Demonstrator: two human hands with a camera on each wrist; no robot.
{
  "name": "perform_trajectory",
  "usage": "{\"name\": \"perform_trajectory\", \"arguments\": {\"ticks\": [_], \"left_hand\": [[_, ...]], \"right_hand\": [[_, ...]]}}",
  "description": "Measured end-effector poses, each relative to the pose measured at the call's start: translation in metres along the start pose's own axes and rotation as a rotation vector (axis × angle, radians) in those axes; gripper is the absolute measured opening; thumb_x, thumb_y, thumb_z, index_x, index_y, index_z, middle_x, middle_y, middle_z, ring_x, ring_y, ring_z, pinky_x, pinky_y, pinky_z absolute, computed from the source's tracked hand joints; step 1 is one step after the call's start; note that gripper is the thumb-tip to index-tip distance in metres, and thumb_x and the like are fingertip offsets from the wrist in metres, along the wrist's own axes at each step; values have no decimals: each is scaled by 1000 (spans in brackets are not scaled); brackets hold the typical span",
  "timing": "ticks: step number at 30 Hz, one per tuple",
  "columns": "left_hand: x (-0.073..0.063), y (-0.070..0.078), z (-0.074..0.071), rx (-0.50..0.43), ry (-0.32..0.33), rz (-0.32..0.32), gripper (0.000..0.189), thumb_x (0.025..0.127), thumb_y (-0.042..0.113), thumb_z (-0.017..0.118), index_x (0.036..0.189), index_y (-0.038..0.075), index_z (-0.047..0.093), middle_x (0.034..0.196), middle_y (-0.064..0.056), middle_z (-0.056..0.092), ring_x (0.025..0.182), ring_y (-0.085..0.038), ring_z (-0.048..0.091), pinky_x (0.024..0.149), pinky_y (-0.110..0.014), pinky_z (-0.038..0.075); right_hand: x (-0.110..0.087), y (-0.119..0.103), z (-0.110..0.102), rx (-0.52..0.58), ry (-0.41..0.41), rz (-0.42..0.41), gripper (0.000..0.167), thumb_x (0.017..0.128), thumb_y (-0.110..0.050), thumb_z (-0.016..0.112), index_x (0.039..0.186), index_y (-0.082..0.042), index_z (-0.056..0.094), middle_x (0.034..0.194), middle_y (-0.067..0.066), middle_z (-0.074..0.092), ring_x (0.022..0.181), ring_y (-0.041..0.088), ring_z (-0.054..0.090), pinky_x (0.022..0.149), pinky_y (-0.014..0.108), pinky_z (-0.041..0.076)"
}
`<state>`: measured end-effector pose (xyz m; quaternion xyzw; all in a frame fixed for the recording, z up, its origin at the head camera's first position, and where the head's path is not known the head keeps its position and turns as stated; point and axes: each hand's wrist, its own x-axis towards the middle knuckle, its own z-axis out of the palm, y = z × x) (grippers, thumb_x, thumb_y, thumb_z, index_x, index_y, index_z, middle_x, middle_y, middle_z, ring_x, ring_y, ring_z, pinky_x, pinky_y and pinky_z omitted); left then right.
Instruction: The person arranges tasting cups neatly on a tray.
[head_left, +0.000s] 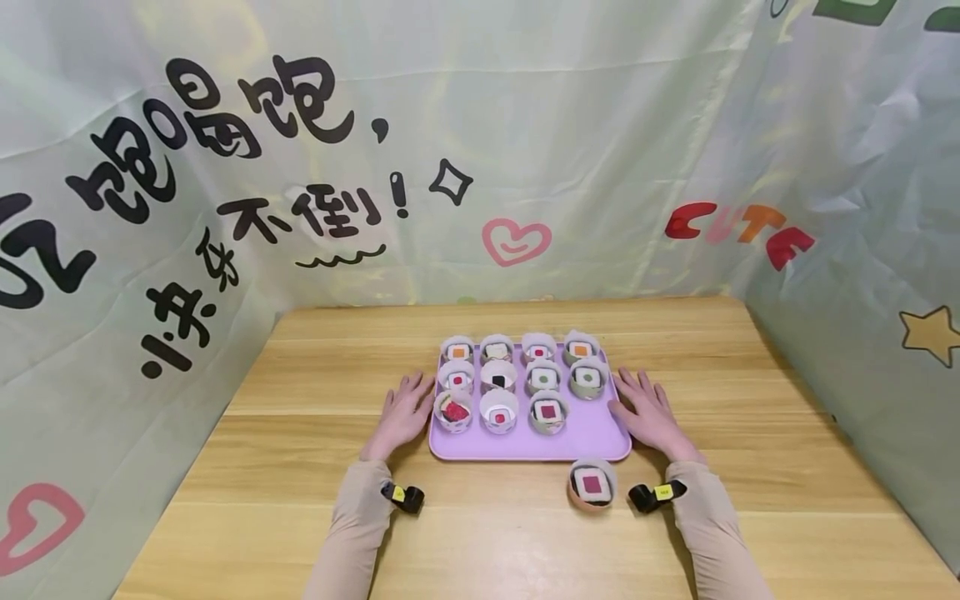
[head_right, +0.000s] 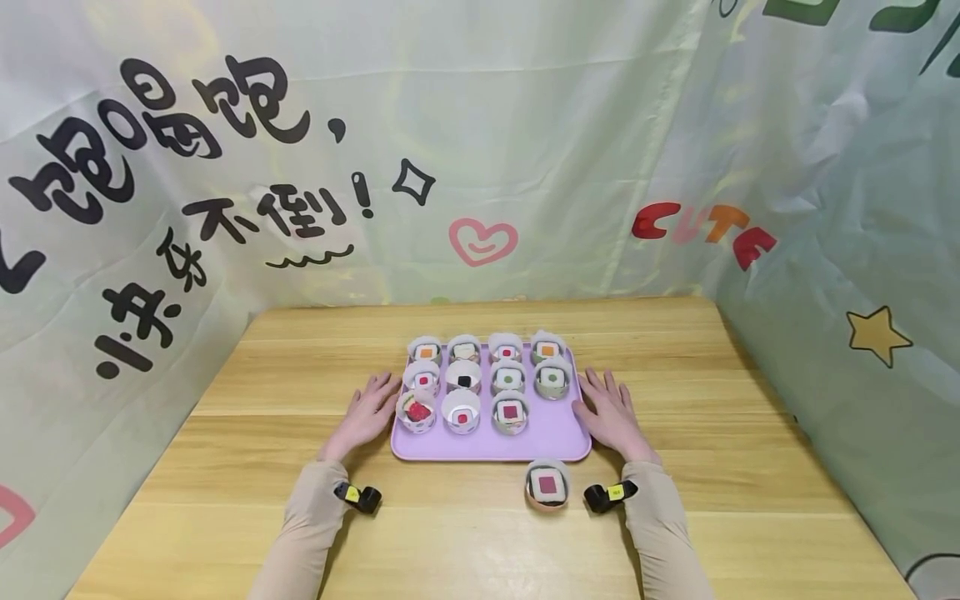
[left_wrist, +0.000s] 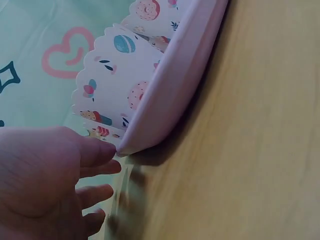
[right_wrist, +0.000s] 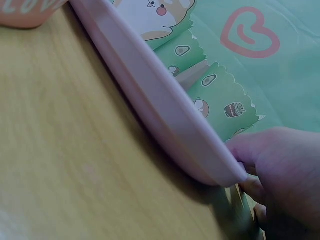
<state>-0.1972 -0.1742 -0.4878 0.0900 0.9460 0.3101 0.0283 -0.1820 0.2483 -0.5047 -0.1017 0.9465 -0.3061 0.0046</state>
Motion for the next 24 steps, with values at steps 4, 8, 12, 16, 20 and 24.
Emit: {"name": "perform_trajectory", "arguments": {"ticks": [4, 8, 12, 16, 20, 24], "left_hand": [[0, -2, 2, -4, -14, 3, 47, 107, 22, 41, 150, 3, 45, 164, -24, 28, 154, -47, 15, 123, -70, 3], [0, -3, 3, -6, -29, 0, 48, 107, 23, 41, 151, 5, 44, 165, -23, 26, 155, -46, 13, 123, -69, 1], [0, -4, 5, -4, -30, -8, 49, 107, 25, 40, 152, 6, 43, 165, -22, 25, 156, -44, 12, 124, -67, -1], [0, -5, 7, 9, -23, -15, 48, 107, 25, 39, 152, 8, 43, 166, -21, 24, 156, -43, 11, 125, -66, -2], [1, -5, 8, 13, -18, -18, 48, 107, 26, 39, 152, 9, 44, 166, -21, 25, 156, -43, 12, 124, -66, -1], [0, -4, 8, 20, -22, -30, 49, 108, 28, 38, 153, 10, 43, 166, -19, 24, 157, -42, 11, 125, -66, -2]], "right_hand": [[0, 0, 0, 0, 4, -3, 60, 103, -25, 49, 151, 8, 36, 160, 34, 23, 150, 58, 6, 120, 72, 0], [0, 0, 0, -1, 8, -5, 60, 102, -25, 49, 150, 8, 36, 160, 34, 23, 150, 58, 6, 120, 72, 0], [0, 0, 0, 0, 7, -6, 60, 102, -25, 49, 150, 9, 36, 160, 34, 23, 150, 59, 6, 119, 72, 0], [0, 0, 0, 2, 5, -5, 60, 102, -25, 48, 150, 9, 36, 160, 34, 22, 149, 59, 6, 120, 72, 0], [0, 0, 0, -2, 7, -5, 60, 102, -25, 49, 150, 9, 36, 160, 34, 23, 150, 58, 6, 119, 72, 1], [0, -1, 0, -6, 4, -3, 60, 103, -25, 49, 150, 8, 36, 160, 34, 23, 150, 58, 6, 119, 72, 1]]}}
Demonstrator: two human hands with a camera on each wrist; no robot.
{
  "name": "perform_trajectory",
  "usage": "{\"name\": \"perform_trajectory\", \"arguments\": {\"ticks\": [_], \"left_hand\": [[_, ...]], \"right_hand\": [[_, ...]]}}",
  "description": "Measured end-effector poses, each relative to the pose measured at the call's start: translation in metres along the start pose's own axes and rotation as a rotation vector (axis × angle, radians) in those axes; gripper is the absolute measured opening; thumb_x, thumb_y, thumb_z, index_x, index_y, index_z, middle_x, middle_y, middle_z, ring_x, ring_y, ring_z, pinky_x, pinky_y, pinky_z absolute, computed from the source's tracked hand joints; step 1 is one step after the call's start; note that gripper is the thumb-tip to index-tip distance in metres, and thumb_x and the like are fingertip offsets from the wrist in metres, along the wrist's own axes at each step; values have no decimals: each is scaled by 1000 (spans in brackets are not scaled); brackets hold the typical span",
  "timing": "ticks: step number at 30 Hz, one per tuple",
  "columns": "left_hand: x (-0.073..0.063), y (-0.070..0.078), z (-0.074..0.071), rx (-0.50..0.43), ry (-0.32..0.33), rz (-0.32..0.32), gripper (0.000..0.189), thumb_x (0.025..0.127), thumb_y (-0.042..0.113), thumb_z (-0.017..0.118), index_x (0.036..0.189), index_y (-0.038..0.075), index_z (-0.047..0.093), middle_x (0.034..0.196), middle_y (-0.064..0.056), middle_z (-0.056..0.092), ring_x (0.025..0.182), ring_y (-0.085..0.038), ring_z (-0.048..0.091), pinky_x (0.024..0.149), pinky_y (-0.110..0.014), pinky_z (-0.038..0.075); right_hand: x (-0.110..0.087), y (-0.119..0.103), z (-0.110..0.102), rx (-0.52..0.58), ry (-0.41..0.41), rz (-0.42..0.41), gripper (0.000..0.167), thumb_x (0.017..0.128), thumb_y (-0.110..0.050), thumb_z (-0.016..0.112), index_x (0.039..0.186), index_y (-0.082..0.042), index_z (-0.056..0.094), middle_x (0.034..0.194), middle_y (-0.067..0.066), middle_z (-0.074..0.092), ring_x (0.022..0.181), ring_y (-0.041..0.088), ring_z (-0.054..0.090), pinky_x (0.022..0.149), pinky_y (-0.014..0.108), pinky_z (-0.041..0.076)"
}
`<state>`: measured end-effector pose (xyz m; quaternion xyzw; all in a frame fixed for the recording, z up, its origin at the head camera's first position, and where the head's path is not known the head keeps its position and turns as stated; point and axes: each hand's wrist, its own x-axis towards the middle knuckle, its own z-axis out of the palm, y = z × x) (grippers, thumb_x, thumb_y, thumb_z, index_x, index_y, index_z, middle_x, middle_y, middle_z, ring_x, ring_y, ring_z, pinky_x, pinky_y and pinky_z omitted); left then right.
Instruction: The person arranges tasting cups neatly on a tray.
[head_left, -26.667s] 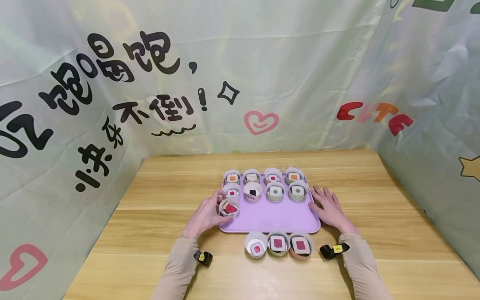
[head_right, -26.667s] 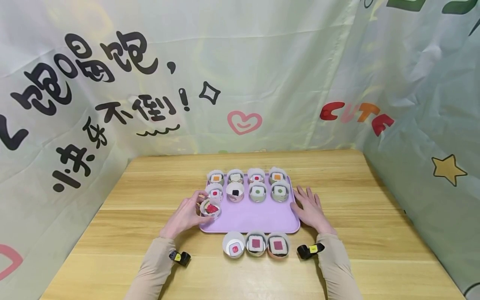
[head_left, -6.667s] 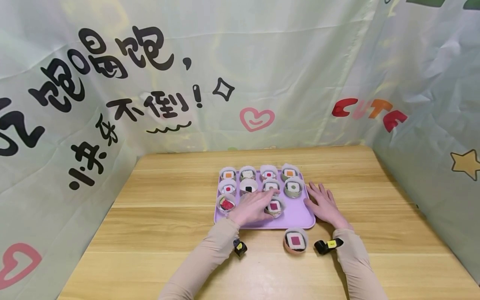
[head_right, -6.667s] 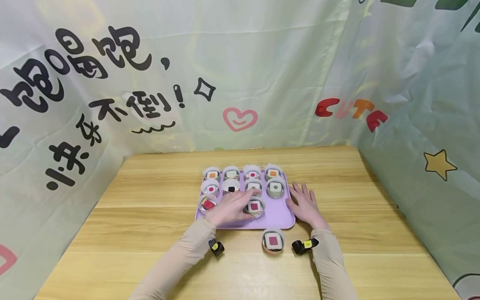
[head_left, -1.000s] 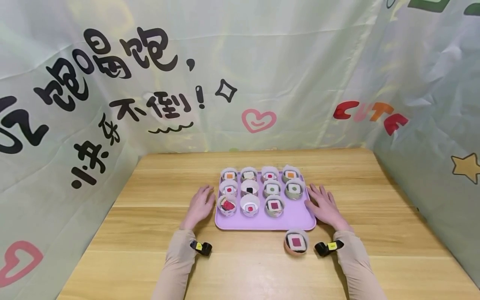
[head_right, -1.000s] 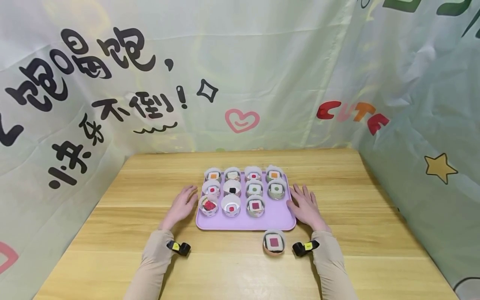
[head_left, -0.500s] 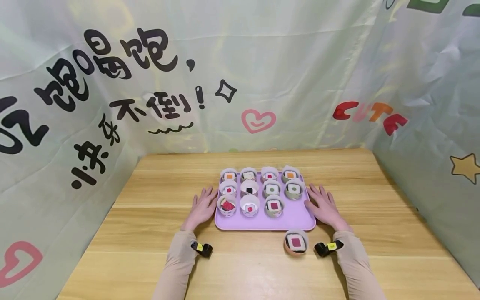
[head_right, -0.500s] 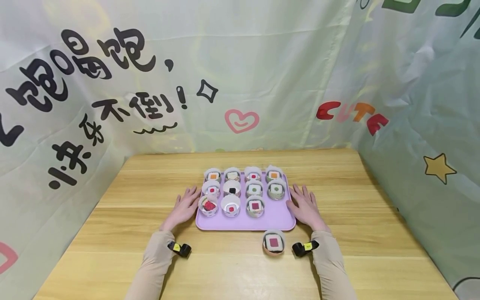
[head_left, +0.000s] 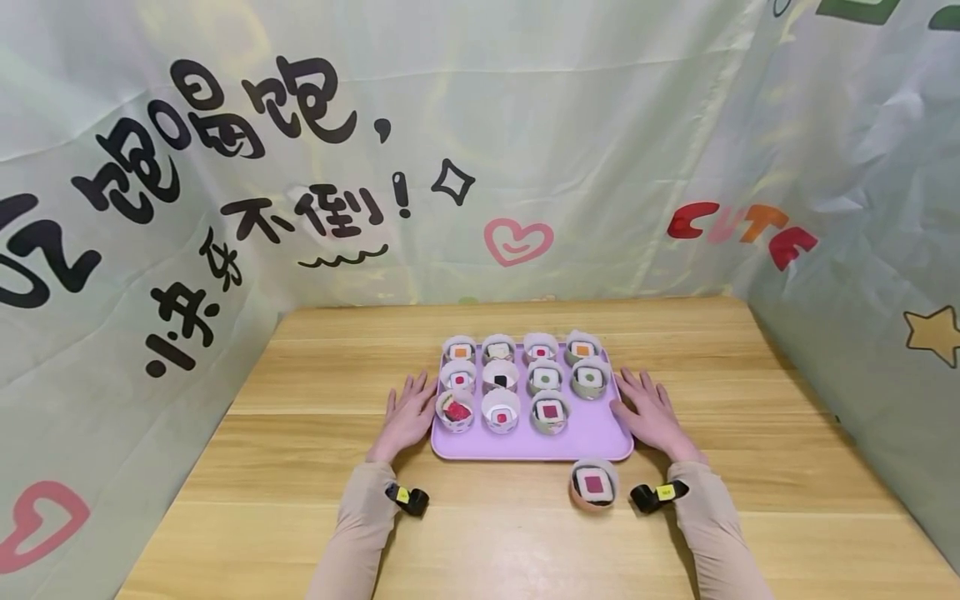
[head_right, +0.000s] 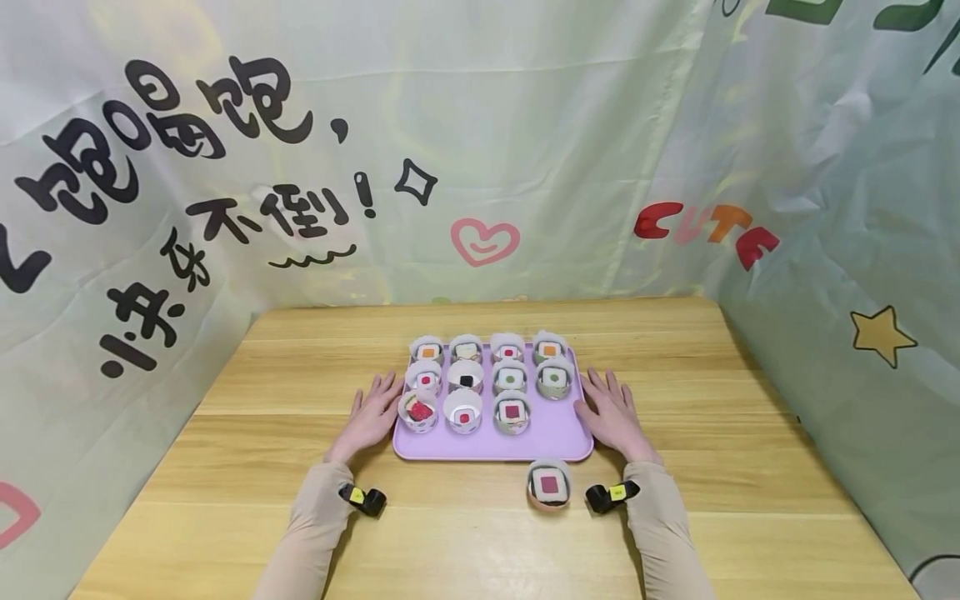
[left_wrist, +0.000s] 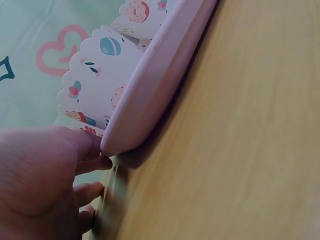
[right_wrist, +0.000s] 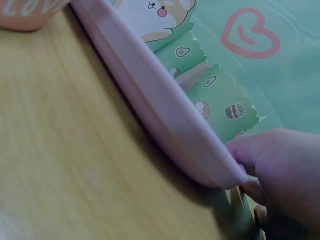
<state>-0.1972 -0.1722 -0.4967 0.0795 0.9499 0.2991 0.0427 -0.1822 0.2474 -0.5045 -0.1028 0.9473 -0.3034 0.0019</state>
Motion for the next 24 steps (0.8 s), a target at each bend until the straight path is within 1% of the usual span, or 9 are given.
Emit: {"name": "perform_trajectory", "arguments": {"ticks": [6, 11, 19, 22, 24], "left_hand": [[-1, 1, 0, -7, 2, -3, 50, 107, 29, 38, 154, 10, 41, 167, -18, 22, 157, -40, 9, 125, -64, -3], [-1, 0, 1, -5, 14, 12, 51, 106, 27, 39, 152, 7, 43, 165, -21, 25, 156, -43, 12, 125, -65, -2], [-1, 0, 0, 14, -5, -11, 50, 107, 28, 39, 153, 11, 42, 167, -18, 23, 157, -40, 10, 125, -64, -2], [0, 0, 0, 11, -11, -16, 51, 107, 31, 39, 154, 12, 41, 167, -16, 22, 158, -39, 9, 126, -63, -3], [0, 1, 0, 14, -13, -16, 51, 107, 31, 39, 154, 13, 41, 167, -16, 22, 158, -39, 9, 126, -63, -3]], "right_hand": [[0, -1, -1, 6, -7, 4, 60, 103, -26, 49, 151, 8, 36, 160, 34, 23, 150, 58, 6, 119, 72, 1], [1, -1, 0, 9, -9, 7, 60, 103, -26, 49, 151, 8, 36, 161, 34, 22, 150, 58, 5, 119, 72, 0], [2, 2, 1, 18, -7, -8, 61, 102, -26, 49, 150, 10, 36, 160, 36, 22, 149, 59, 6, 119, 72, 1], [1, 0, -4, 38, 20, -34, 61, 101, -24, 52, 148, 13, 37, 157, 40, 25, 147, 62, 10, 118, 74, 4], [0, -5, -11, 47, 47, -56, 60, 100, -21, 54, 146, 15, 39, 154, 42, 28, 145, 63, 14, 118, 75, 7]]}}
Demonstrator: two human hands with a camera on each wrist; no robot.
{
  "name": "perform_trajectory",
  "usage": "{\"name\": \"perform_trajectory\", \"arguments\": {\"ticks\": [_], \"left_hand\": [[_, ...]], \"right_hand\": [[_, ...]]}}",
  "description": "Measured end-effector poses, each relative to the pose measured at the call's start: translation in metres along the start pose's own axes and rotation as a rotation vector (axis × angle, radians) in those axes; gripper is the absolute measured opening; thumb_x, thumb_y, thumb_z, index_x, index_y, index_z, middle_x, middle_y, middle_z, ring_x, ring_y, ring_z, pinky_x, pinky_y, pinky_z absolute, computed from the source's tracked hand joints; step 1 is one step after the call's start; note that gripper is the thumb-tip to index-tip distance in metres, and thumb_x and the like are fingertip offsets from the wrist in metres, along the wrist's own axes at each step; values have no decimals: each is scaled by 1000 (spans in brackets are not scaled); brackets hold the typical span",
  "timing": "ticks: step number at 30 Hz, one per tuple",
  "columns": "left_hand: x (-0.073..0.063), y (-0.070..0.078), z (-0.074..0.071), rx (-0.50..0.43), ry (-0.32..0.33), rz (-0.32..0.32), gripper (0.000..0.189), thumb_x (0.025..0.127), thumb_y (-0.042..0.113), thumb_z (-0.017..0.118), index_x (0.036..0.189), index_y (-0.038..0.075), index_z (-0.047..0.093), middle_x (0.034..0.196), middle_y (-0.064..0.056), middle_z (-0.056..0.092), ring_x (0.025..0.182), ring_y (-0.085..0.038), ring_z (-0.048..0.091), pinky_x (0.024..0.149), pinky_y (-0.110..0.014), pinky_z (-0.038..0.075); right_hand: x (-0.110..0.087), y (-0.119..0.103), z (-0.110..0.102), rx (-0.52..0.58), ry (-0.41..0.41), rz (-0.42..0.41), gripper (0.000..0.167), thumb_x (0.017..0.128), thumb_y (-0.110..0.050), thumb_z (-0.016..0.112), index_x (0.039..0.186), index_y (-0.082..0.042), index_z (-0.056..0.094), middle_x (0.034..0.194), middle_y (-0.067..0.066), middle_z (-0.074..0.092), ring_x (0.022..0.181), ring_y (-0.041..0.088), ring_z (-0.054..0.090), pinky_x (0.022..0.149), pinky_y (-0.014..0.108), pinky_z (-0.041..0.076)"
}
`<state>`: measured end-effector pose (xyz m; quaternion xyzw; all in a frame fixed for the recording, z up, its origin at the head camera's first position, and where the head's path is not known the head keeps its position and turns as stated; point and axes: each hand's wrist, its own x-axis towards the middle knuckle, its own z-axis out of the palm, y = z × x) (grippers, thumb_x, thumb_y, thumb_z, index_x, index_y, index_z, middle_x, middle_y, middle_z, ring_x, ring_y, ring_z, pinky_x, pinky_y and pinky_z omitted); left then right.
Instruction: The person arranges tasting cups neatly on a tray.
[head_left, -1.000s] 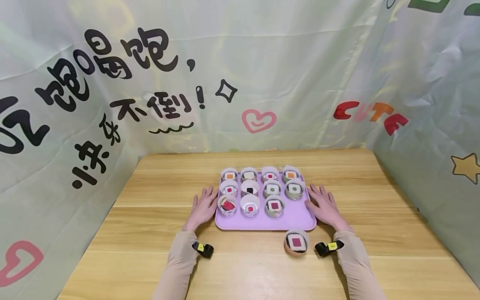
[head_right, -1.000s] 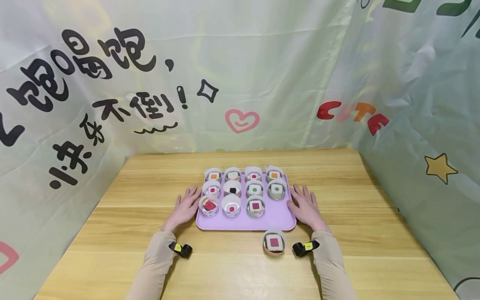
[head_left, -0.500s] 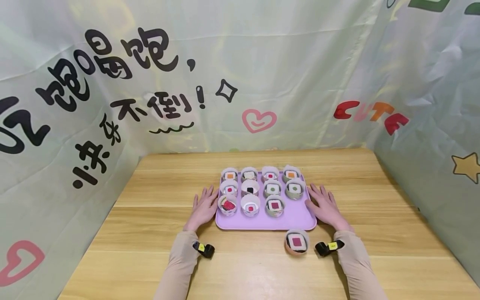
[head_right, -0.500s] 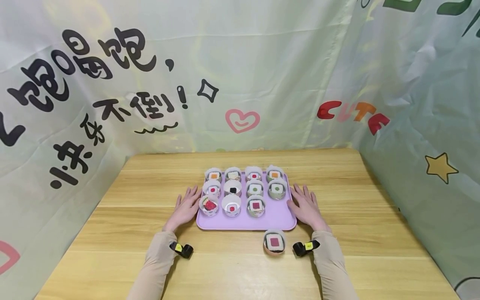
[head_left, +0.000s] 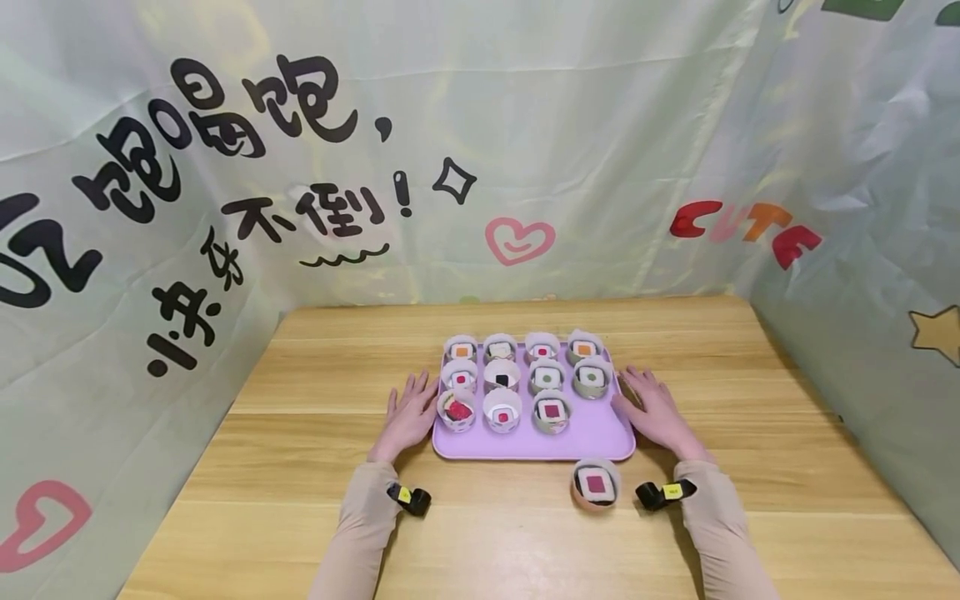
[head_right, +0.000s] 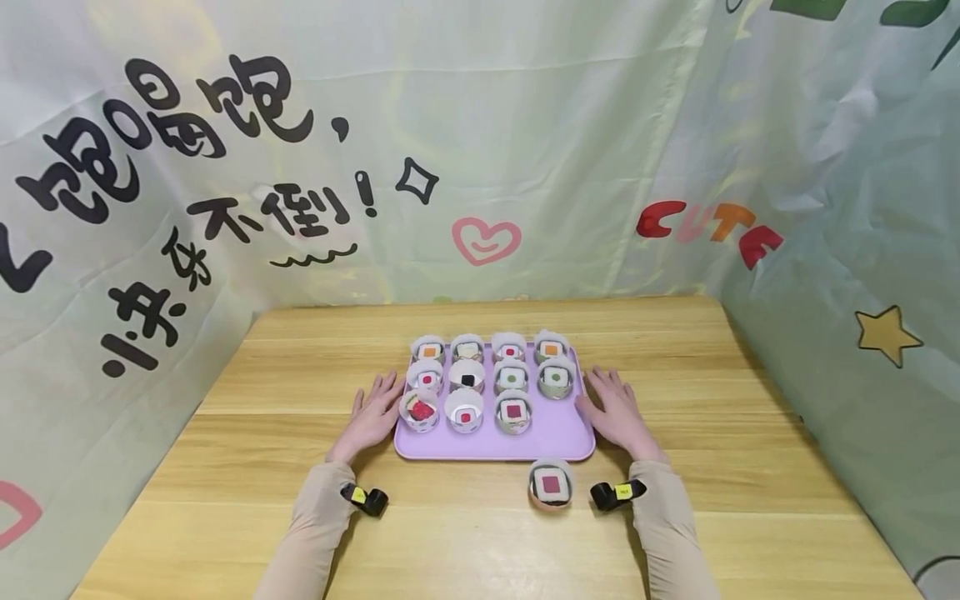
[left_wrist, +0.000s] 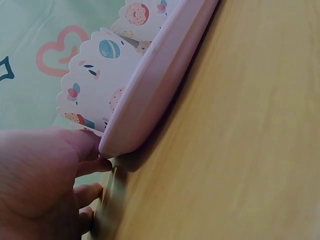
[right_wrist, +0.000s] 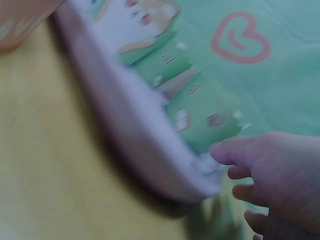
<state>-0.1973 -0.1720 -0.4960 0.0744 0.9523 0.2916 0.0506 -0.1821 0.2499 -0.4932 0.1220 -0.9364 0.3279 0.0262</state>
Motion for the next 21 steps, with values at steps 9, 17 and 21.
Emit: {"name": "perform_trajectory", "arguments": {"ticks": [9, 17, 21], "left_hand": [[0, 1, 0, -1, -2, 1, 50, 107, 30, 39, 154, 12, 41, 167, -17, 22, 158, -39, 9, 126, -63, -2], [0, 0, 0, 2, 0, 6, 50, 107, 29, 40, 153, 11, 43, 167, -18, 23, 157, -40, 11, 125, -65, -1], [1, -1, 0, 17, 0, 11, 50, 107, 30, 39, 153, 12, 42, 167, -18, 23, 157, -40, 12, 125, -66, 0]], "right_hand": [[-12, -42, -44, 41, -58, -102, 42, 99, -21, 62, 132, 5, 61, 133, 28, 62, 124, 49, 56, 105, 66, 43], [-20, -77, -51, 22, -387, -150, 56, 90, -39, 74, 127, 1, 63, 113, 13, 70, 103, 29, 64, 85, 42, 56], [-25, -91, -46, 26, -477, -195, 63, 83, -42, 80, 125, 2, 62, 110, 12, 68, 99, 27, 63, 84, 41, 55]]}}
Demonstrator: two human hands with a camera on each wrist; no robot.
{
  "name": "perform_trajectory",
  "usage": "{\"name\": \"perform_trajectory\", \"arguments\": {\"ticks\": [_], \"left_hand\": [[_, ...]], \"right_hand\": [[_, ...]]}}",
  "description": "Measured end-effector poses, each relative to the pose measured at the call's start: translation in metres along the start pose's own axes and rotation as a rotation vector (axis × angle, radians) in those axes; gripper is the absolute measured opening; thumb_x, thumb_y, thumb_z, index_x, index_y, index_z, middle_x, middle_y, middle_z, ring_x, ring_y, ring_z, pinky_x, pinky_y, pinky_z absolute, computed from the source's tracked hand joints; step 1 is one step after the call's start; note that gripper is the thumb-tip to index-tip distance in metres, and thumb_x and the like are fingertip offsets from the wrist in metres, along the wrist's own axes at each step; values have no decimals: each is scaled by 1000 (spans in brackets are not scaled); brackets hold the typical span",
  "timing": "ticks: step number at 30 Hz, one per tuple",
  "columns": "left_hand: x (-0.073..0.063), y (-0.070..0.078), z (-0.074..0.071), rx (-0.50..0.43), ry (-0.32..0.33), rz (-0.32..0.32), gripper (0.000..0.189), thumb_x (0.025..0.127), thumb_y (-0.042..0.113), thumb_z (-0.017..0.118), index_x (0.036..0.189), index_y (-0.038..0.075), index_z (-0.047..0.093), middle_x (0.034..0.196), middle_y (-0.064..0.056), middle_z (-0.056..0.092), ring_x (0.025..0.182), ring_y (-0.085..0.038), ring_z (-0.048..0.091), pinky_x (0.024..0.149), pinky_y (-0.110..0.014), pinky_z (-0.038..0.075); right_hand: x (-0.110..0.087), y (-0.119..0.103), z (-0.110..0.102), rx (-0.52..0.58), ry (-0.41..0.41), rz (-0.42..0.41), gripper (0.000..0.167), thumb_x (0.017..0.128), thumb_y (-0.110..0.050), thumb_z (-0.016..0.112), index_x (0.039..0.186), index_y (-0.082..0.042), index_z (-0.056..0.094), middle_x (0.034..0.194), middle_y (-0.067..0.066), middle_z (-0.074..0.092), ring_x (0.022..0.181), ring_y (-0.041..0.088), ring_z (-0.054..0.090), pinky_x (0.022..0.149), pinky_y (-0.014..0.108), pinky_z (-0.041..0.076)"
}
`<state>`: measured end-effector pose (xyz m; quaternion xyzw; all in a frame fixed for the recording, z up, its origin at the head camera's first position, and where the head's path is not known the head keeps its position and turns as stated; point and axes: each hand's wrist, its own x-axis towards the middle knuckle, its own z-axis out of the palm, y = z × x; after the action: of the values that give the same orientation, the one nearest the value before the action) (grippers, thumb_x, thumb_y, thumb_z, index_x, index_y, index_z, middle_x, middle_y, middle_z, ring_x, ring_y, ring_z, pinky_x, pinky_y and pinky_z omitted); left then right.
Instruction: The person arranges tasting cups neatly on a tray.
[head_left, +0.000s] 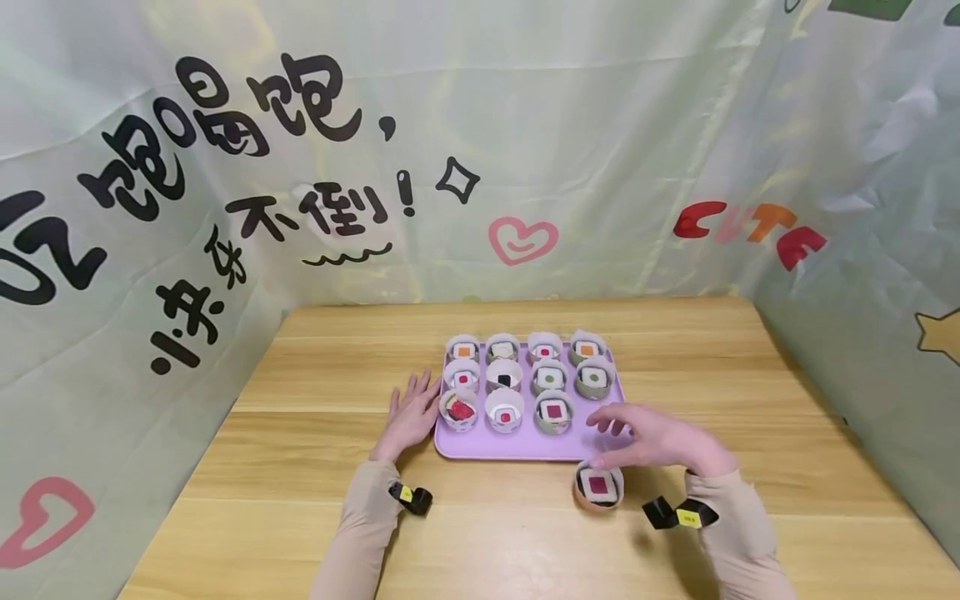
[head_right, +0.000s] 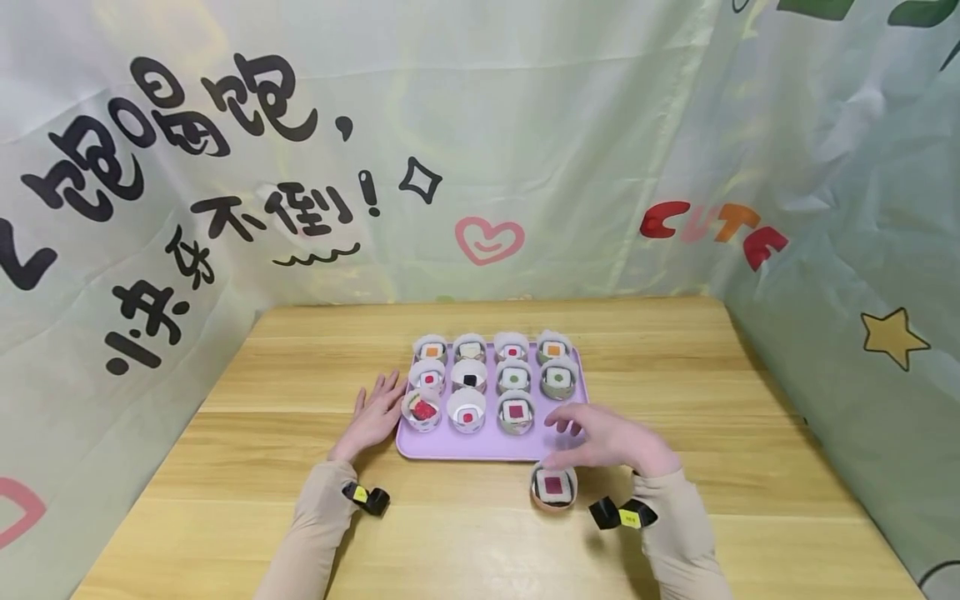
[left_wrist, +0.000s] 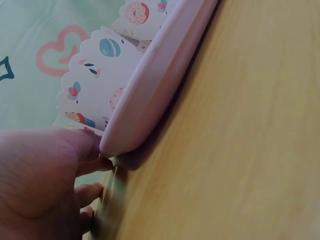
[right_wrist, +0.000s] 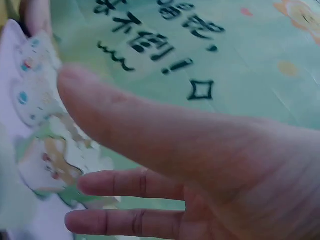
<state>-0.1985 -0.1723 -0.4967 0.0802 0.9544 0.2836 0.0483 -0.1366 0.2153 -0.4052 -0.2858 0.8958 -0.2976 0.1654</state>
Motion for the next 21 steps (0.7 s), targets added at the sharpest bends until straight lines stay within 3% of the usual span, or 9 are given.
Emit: {"name": "perform_trajectory", "arguments": {"ticks": [3, 12, 21], "left_hand": [[0, 0, 0, -3, 4, 0, 50, 107, 30, 39, 153, 12, 42, 167, -18, 24, 157, -40, 12, 125, -66, 0], [0, 0, 1, -3, -14, -8, 51, 107, 32, 37, 155, 13, 40, 168, -16, 21, 158, -38, 10, 126, -64, -1], [1, -1, 2, 0, -10, -8, 51, 107, 31, 38, 154, 12, 41, 167, -17, 22, 158, -39, 10, 125, -64, -1]], "right_hand": [[-1, -7, 4, -6, -43, -24, 66, 79, -43, 84, 124, 0, 61, 112, 11, 67, 99, 26, 61, 84, 40, 54], [-4, -18, 18, -58, -137, 34, 66, 68, -44, 90, 119, -13, 61, 114, 2, 61, 103, 20, 59, 87, 37, 52], [-1, -20, 33, -80, -133, 23, 54, 61, -28, 92, 106, -21, 62, 98, -7, 56, 85, 6, 53, 68, 19, 46]]}}
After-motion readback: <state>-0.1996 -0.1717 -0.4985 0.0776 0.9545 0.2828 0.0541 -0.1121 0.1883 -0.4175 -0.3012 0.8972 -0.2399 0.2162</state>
